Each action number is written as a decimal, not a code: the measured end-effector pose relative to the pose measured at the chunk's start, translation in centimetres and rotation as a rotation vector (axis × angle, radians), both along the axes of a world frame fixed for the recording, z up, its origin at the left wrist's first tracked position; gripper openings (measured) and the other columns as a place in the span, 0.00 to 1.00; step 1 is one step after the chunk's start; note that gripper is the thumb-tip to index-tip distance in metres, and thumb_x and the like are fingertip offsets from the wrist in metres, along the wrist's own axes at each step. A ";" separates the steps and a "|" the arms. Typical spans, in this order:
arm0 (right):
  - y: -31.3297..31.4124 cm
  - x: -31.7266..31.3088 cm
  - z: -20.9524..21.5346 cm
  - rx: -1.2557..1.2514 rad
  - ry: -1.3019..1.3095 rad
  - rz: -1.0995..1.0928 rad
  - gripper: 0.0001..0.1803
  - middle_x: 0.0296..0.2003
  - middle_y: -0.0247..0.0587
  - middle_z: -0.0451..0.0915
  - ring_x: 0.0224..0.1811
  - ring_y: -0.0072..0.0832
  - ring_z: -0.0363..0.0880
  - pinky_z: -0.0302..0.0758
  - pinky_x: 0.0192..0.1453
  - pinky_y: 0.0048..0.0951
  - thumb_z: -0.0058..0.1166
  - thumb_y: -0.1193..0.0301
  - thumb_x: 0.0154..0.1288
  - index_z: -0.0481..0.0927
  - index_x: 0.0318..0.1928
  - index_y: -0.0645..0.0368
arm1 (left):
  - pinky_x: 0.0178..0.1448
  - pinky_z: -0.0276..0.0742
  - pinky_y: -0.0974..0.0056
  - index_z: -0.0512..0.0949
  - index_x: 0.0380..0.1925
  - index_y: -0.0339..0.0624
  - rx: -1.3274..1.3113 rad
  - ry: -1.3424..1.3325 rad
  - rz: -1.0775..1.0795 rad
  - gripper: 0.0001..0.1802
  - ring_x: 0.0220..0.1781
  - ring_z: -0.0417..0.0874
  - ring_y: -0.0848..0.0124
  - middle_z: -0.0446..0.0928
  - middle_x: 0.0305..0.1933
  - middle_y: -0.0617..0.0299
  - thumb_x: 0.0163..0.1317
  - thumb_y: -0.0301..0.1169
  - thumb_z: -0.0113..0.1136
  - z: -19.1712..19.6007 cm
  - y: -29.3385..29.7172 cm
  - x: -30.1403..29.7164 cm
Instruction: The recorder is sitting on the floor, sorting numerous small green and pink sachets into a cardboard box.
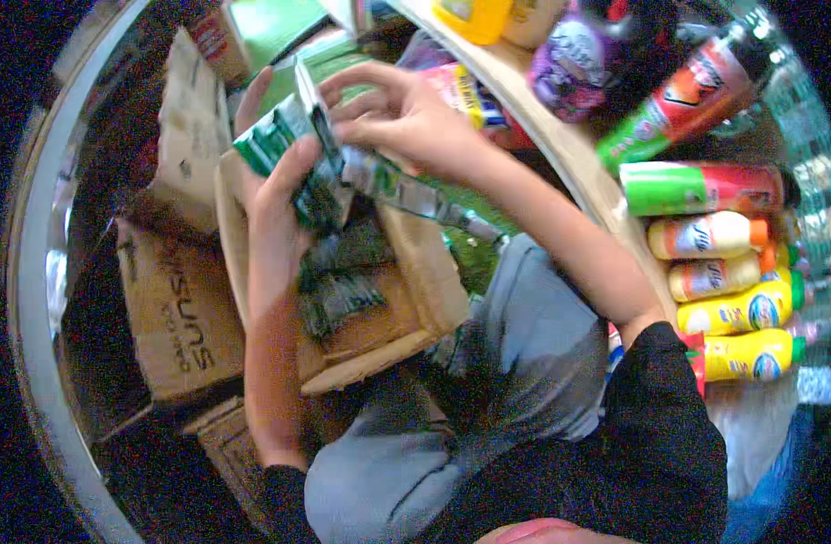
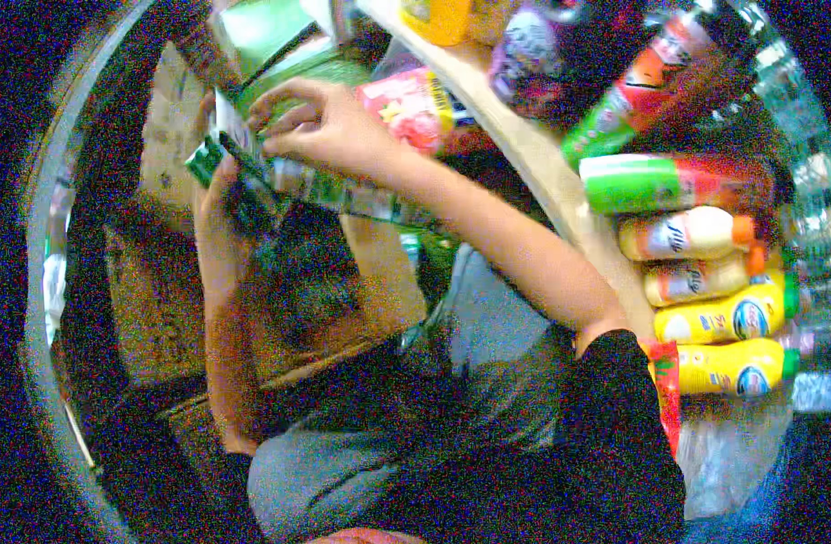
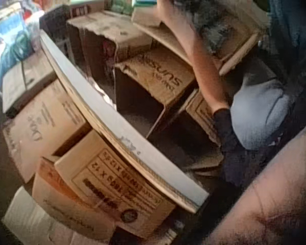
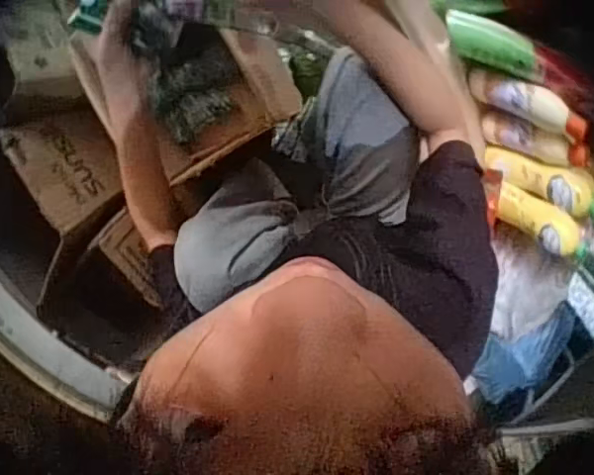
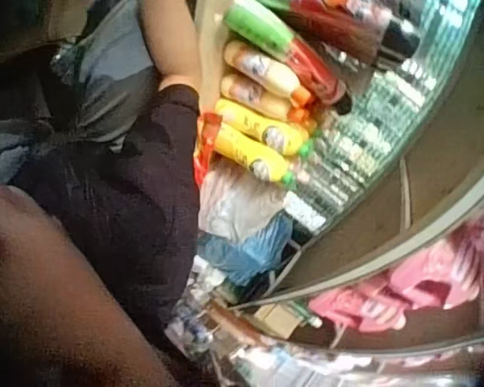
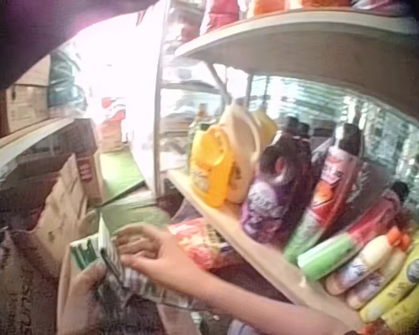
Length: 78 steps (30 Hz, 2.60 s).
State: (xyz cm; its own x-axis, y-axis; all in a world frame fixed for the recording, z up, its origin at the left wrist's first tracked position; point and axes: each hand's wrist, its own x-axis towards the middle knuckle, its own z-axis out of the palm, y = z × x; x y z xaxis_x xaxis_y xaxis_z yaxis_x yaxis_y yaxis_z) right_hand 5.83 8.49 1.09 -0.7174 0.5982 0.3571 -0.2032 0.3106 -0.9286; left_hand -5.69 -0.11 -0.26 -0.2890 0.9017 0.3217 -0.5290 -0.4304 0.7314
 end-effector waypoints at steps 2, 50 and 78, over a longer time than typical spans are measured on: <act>-0.8 0.4 -0.2 -0.026 -0.006 -0.079 0.16 0.33 0.44 0.77 0.34 0.26 0.77 0.73 0.40 0.24 0.53 0.75 0.45 0.71 0.39 0.61 | 0.46 0.71 0.68 0.59 0.52 0.39 0.003 0.282 0.114 0.33 0.42 0.75 0.69 0.71 0.41 0.55 0.43 0.26 0.61 1.0 -0.2 0.1; -2.2 -0.6 1.9 0.655 -0.037 -0.553 0.22 0.40 0.44 0.64 0.42 0.30 0.65 0.65 0.44 0.27 0.48 0.66 0.55 0.63 0.51 0.56 | 0.45 0.70 0.66 0.57 0.50 0.42 -0.233 -0.209 -0.103 0.30 0.38 0.74 0.68 0.69 0.37 0.59 0.45 0.26 0.56 -1.2 -0.4 2.8; -2.9 -0.6 0.5 0.224 -0.191 -0.228 0.16 0.24 0.40 0.69 0.29 0.25 0.68 0.63 0.31 0.28 0.44 0.60 0.59 0.68 0.29 0.62 | 0.47 0.70 0.66 0.59 0.49 0.42 -0.041 0.095 0.199 0.32 0.43 0.73 0.69 0.69 0.41 0.57 0.43 0.28 0.61 1.6 -1.5 0.3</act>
